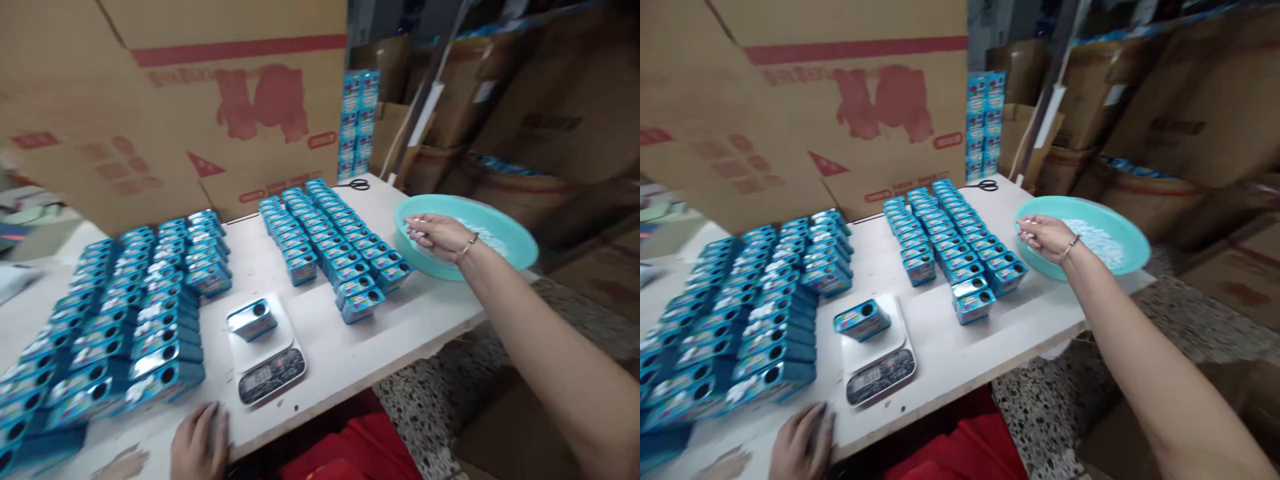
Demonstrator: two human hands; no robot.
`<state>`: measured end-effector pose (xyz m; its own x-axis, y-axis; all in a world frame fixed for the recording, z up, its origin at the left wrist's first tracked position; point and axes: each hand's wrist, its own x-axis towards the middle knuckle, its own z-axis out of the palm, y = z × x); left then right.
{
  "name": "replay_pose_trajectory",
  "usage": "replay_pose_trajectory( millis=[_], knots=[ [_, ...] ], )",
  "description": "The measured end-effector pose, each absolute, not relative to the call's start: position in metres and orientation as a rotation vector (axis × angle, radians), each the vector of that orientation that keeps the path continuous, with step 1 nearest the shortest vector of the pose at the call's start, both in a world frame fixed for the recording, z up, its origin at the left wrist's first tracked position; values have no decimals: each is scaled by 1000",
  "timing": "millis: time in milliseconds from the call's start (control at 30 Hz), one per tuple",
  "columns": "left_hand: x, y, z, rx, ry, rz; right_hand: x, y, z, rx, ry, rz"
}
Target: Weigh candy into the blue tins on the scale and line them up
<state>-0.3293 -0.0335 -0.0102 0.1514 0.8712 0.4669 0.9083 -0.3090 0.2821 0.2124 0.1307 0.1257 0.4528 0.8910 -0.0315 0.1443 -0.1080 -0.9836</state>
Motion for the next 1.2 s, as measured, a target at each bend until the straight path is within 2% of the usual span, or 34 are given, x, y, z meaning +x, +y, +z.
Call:
replay_pose_trajectory(
  millis=[133, 200, 300, 400, 600, 767, 900, 1067, 1200],
  knots=[
    [-326, -38, -8, -2301, -1850, -844, 91, 121, 155, -1218, -1243, 1390],
    [-325, -41, -7, -2304, -1846, -854, 31, 116, 163, -1128, -1450, 1483],
    [-326, -44, -9, -2312, -1813, -871, -33, 115, 163, -1197, -1801, 1307],
    [-328, -46, -11, -2318, -1771, -880, -62, 118, 156, -1308, -2059, 1071],
    [-329, -48, -11, -2303, -1729, -893, -73, 120, 149, -1411, -2134, 950],
    [-328, -48, -12, -2286, -1722, -893, -75, 122, 149, -1475, -2072, 978],
    [-326, -49, -13, -2271, -1742, -884, -64, 118, 153, -1471, -1920, 1183],
    [-323, -51, -13, -2273, -1801, -865, -33, 104, 141, -1347, -1094, 1691],
    [-321, -51, -12, -2270, -1822, -857, -16, 91, 125, -1385, -889, 1721]
  ],
)
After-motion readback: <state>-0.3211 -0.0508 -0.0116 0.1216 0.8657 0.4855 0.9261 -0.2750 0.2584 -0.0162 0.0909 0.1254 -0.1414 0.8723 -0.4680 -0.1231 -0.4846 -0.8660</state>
